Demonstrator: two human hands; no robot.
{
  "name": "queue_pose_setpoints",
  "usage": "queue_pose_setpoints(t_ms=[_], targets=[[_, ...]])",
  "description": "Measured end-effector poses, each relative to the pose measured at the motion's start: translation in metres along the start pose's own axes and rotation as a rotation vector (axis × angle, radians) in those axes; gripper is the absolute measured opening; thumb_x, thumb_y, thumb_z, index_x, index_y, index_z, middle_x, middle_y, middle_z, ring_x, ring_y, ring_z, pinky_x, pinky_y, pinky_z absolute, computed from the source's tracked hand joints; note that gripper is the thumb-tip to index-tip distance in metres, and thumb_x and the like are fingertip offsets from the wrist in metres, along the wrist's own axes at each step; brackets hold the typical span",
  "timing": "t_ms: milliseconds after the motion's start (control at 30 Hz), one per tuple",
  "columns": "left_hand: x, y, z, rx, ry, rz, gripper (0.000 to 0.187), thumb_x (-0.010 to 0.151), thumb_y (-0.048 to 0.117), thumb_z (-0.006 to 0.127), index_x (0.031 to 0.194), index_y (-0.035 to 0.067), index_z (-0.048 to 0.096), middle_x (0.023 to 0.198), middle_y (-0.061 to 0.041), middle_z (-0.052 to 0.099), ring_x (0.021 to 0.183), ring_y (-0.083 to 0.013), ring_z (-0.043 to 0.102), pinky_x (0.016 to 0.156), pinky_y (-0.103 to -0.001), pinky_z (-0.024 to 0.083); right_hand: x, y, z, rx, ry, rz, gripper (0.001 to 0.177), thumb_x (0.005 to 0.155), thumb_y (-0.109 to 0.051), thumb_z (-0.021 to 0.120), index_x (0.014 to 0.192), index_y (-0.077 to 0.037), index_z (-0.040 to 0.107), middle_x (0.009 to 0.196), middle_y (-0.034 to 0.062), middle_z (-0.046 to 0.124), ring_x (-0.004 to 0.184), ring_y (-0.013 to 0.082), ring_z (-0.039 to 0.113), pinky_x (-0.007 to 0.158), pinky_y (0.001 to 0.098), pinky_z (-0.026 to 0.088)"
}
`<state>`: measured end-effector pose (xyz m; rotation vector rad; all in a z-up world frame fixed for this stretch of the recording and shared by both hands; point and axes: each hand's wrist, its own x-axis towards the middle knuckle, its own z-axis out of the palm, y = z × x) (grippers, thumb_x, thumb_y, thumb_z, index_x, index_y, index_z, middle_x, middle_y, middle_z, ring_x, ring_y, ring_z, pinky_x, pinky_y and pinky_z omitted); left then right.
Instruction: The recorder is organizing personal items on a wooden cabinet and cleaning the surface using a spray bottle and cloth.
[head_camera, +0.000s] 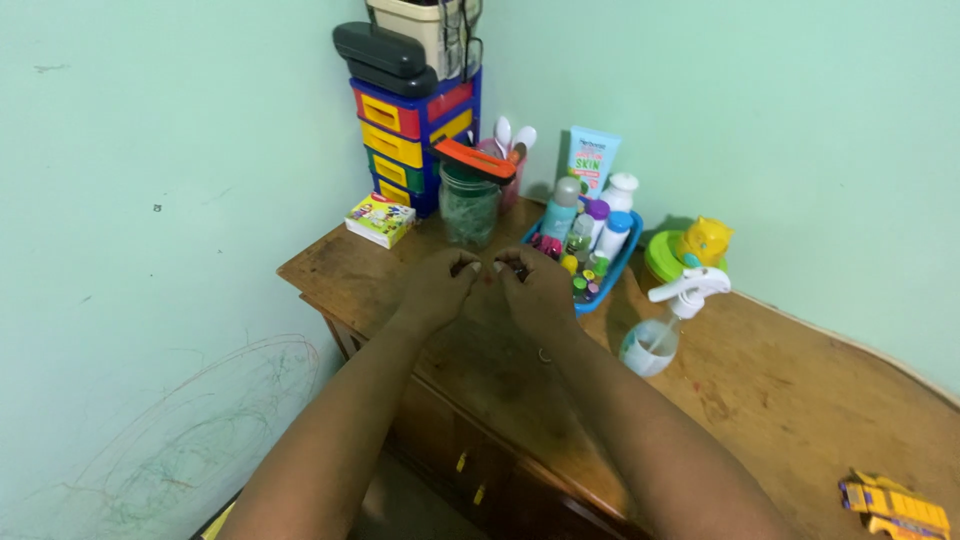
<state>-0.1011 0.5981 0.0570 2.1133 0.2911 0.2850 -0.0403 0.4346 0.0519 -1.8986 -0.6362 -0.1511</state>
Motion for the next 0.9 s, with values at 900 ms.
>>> queue_pose_setpoints(t_ms=[900], targets=[[0.23, -0.101, -0.17, -0.262, 0.364, 0.149, 0.044, 0.103, 0.026, 0.052, 0.139, 0.001, 0.055, 0.132, -0.017, 0.063, 0.12, -0.0278, 0.062, 0.101, -0.04, 0.047, 0.166, -0.083, 0.192, -0.184, 0.054, -0.375, 0.011, 0.096, -0.011, 0.066, 0.105, -0.005, 0.069, 0.097, 0.0117, 0.075, 0.101, 0.0302, 0.072, 0.122, 0.0587, 0.027]])
